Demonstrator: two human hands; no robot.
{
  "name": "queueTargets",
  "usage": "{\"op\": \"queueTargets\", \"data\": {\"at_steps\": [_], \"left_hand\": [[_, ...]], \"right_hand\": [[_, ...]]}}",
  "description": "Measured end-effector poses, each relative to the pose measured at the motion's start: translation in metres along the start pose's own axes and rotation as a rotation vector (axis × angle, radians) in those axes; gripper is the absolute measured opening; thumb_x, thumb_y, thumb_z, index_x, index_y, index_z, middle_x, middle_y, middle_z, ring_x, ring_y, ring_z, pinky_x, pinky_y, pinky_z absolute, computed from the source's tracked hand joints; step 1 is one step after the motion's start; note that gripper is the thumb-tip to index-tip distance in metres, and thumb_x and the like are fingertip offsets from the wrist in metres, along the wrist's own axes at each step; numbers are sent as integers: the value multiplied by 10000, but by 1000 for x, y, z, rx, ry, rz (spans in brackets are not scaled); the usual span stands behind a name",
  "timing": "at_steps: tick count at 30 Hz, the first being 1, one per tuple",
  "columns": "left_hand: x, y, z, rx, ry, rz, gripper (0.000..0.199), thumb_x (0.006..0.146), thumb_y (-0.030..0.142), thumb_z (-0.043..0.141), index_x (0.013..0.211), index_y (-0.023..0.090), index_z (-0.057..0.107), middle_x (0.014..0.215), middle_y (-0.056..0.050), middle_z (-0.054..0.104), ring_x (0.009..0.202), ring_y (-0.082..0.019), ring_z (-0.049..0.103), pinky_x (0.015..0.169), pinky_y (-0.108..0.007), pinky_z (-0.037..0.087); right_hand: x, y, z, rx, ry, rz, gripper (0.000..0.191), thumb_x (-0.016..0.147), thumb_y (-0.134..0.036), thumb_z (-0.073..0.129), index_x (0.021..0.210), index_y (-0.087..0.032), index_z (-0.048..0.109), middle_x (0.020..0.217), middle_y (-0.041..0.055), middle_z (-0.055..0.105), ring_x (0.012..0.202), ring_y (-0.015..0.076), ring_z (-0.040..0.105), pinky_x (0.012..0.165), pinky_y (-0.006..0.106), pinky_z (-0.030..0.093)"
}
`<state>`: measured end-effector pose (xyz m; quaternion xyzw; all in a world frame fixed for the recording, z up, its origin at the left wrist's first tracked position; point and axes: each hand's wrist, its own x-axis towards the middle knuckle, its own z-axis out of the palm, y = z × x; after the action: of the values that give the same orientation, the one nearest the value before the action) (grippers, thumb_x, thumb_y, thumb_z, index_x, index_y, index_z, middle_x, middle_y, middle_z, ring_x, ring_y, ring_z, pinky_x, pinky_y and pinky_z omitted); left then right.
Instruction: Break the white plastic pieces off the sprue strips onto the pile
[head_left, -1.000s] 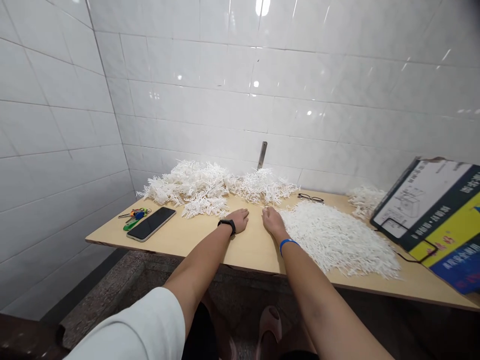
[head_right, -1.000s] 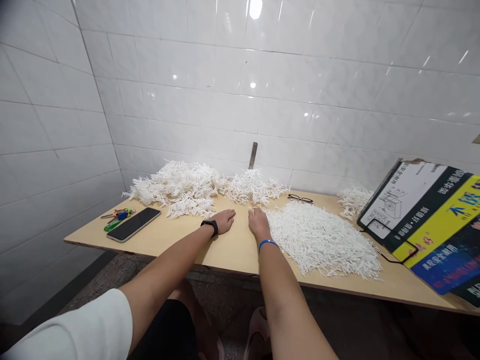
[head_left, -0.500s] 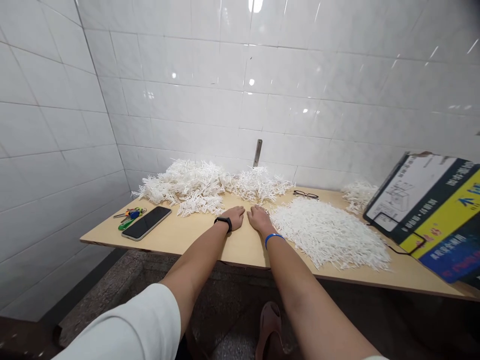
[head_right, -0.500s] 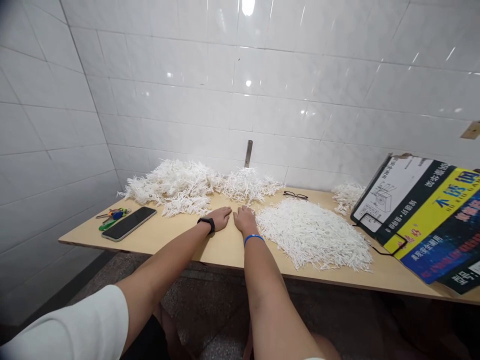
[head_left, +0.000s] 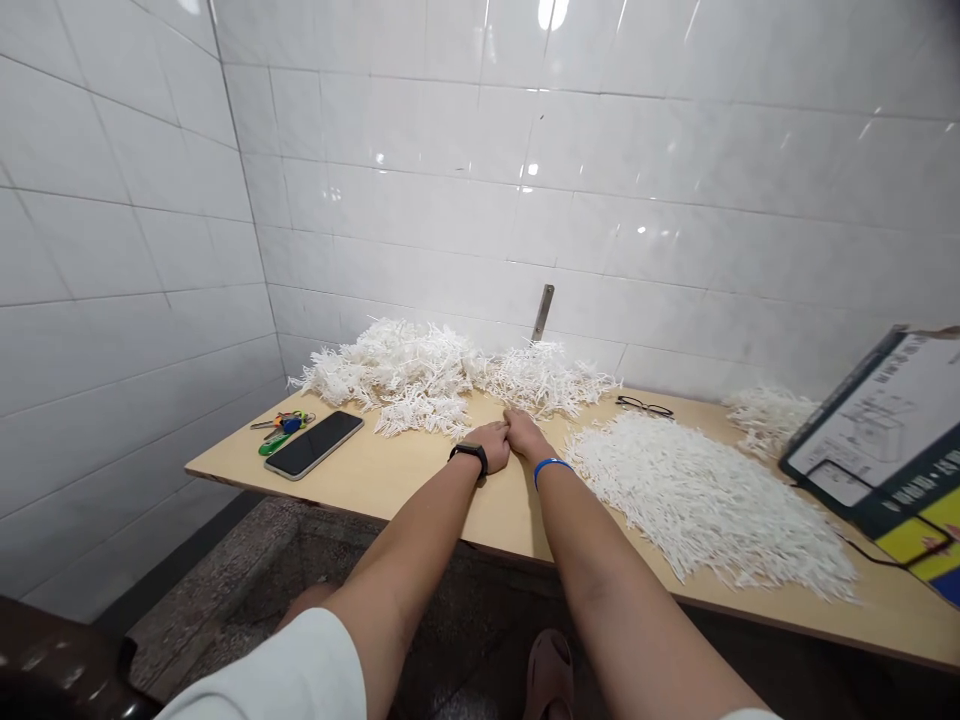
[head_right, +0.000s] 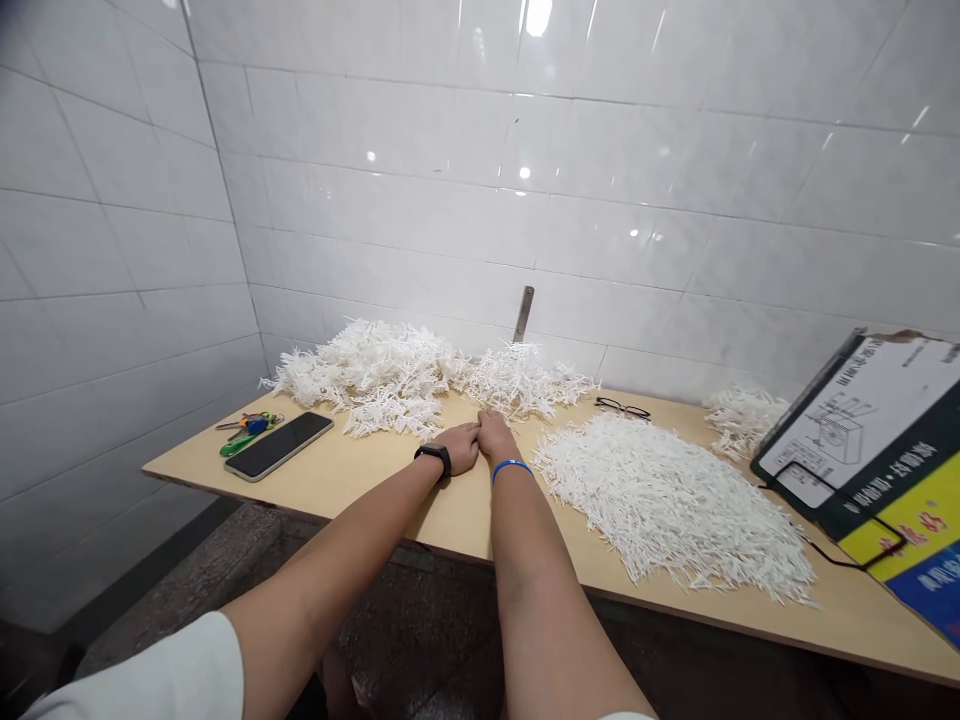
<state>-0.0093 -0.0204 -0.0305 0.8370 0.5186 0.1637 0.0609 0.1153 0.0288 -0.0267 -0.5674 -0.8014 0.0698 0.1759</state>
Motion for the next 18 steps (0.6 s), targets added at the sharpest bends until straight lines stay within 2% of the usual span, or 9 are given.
{"op": "queueTargets", "data": {"at_steps": [5,9,13,16,18], "left_hand": [[-1,2,-1,-13,8,-3,521,910,287,296,1399,138,401,1464,-95,428,1341,-200,397,1129,-332,289],[-4,3,-4,-33,8,0,498,921,309,294,1380,167,428,1435,-82,466,1307,-201,436,1102,-333,330],[-5,3,-3,-41,-1,-12,482,944,335,250,1342,173,468,1407,-88,494,1285,-206,459,1083,-349,355],[-7,4,-2,-29,-20,-15,502,944,324,243,1368,138,435,1464,-107,425,1354,-207,378,1131,-356,283],[-8,6,-1,-15,-41,-21,519,939,324,250,1395,128,400,1502,-112,366,1392,-212,318,1152,-375,236]], "right_hand": [[-9,-1,0,24,48,52,292,890,-173,317,1008,-152,584,1077,129,618,932,196,504,813,290,364],[-31,-9,-1,35,65,71,308,890,-179,316,982,-158,610,980,116,656,843,192,540,754,283,376],[-58,-16,-8,57,80,1,337,892,-189,353,1104,-186,615,1119,98,659,961,190,568,835,271,386],[-70,-12,-23,74,108,-30,374,880,-211,410,1200,-179,601,1245,91,620,1118,190,537,954,259,361],[-70,-3,-37,88,157,13,423,865,-213,419,1248,-140,584,1308,110,583,1198,202,502,1021,269,334]]}}
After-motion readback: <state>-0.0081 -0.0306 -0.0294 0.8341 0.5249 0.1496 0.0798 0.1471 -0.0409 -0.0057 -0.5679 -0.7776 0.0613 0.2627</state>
